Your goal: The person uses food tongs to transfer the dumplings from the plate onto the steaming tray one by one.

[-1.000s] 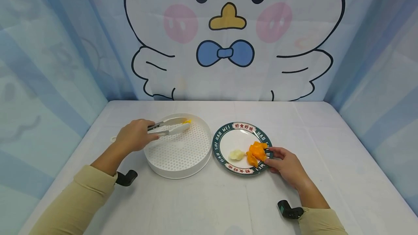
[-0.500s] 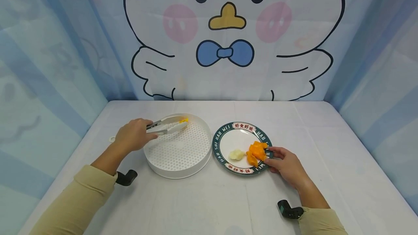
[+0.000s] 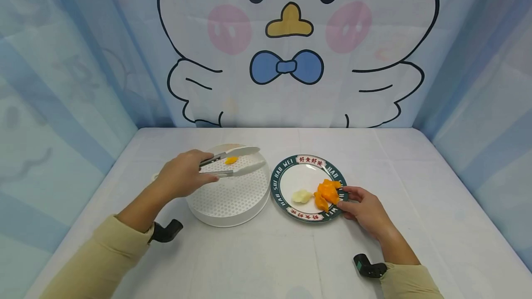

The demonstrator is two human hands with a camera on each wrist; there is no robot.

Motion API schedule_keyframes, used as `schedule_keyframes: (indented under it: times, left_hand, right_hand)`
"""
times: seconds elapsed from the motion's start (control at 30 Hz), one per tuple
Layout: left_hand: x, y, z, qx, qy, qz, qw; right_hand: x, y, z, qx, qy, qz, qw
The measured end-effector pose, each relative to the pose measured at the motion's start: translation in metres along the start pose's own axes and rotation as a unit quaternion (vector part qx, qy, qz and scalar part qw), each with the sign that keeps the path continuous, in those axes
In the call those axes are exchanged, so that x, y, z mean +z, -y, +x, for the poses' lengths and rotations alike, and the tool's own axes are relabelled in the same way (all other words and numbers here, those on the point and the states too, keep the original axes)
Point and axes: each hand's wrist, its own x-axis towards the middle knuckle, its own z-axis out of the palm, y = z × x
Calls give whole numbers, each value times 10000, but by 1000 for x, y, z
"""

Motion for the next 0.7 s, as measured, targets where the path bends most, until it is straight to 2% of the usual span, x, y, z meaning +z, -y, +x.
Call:
schedule_keyframes:
  times: [0.13, 0.5, 0.7]
  left_hand:
    - [7, -18, -2, 255, 133, 2, 9996]
    - [40, -61, 1, 734, 468, -9, 9962]
    - [49, -76, 3, 813, 555, 65, 9951]
  right_hand:
    - [0, 0, 0, -7, 1, -9, 10000]
    - [0, 1, 1, 54, 22, 40, 10000]
    - [0, 1, 1, 91, 12, 37, 10000]
